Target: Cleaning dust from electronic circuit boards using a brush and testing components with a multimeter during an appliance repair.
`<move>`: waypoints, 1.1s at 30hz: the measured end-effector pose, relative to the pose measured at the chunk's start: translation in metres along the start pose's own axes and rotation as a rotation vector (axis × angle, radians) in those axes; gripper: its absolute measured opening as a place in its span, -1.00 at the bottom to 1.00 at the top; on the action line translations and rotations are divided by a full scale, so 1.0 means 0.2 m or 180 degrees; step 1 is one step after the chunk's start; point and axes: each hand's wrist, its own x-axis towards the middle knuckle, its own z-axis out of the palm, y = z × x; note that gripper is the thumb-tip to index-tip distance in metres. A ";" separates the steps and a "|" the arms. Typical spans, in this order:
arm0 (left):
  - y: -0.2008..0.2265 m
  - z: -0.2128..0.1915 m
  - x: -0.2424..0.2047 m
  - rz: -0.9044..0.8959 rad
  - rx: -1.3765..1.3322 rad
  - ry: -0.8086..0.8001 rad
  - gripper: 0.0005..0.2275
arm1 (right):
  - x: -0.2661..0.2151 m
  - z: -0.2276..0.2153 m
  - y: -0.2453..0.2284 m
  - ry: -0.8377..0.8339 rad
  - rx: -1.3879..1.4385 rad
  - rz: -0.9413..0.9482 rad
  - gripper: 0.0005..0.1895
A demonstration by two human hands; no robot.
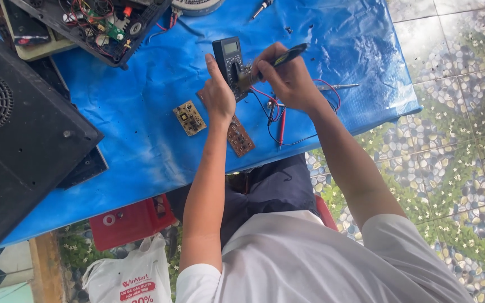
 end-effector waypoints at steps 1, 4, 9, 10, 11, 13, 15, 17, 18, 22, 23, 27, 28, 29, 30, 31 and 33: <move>0.01 0.01 0.00 -0.0038 0.0051 0.0103 -0.43 | -0.01 -0.01 0.02 0.0017 -0.0324 0.0259 -0.89; 0.01 0.01 0.02 -0.0040 -0.0075 0.0128 -0.42 | -0.02 0.01 0.03 0.0292 -0.0176 0.0254 -0.87; 0.15 0.04 0.01 -0.0152 -0.0414 0.0043 -0.27 | -0.01 0.03 -0.02 -0.0106 -0.0359 0.0090 -0.89; 0.17 0.03 0.00 -0.0239 -0.0499 0.0143 -0.24 | -0.02 0.02 -0.03 -0.0198 -0.0579 0.0295 -0.90; 0.20 0.01 0.00 -0.0326 -0.0586 0.0242 -0.20 | -0.02 0.01 -0.04 -0.0287 -0.0799 0.0502 -0.89; 0.18 0.02 0.06 -0.0267 -0.0907 0.0158 -0.20 | -0.02 0.01 0.02 0.0191 -0.0170 0.0265 -0.90; 0.12 0.04 0.08 -0.0272 -0.1206 0.0085 -0.19 | -0.04 0.03 0.03 0.0674 0.0496 0.0097 -0.89; 0.07 0.06 0.12 -0.0187 -0.1664 -0.0121 -0.25 | -0.01 0.06 -0.02 0.0119 0.0196 0.0226 -0.85; 0.06 0.06 0.14 -0.0166 -0.1666 -0.0118 -0.25 | 0.01 0.04 -0.05 0.0114 0.0194 0.0206 -0.85; 0.00 0.04 0.18 -0.0102 -0.1616 0.0107 -0.25 | 0.02 -0.02 -0.03 0.0113 -0.0205 0.0198 -0.82; -0.02 0.03 0.18 -0.0035 -0.1535 0.0253 -0.27 | 0.00 -0.03 0.01 0.0493 0.0166 0.0162 -0.75; -0.06 0.06 0.21 0.0514 -0.1248 -0.0203 -0.28 | -0.01 0.05 -0.03 0.0187 0.0293 0.0192 -0.69; -0.02 0.05 0.19 0.0175 -0.1524 -0.0303 -0.22 | 0.00 0.02 -0.07 -0.0194 -0.0047 0.0359 -0.68; 0.02 0.04 0.17 -0.0166 -0.1798 -0.0404 -0.14 | 0.01 0.00 -0.11 -0.0571 -0.0392 0.0525 -0.64; 0.03 0.01 0.17 -0.0160 -0.1808 -0.0392 -0.14 | 0.01 -0.01 -0.13 -0.0586 -0.0391 0.0519 -0.64; 0.03 -0.02 0.16 0.0104 -0.1938 -0.0751 -0.23 | 0.01 -0.02 -0.14 -0.0414 -0.0372 0.0431 -0.68; 0.01 -0.04 0.14 0.0290 -0.2066 -0.1128 -0.23 | -0.04 0.01 -0.15 -0.0226 -0.0345 0.0422 -0.72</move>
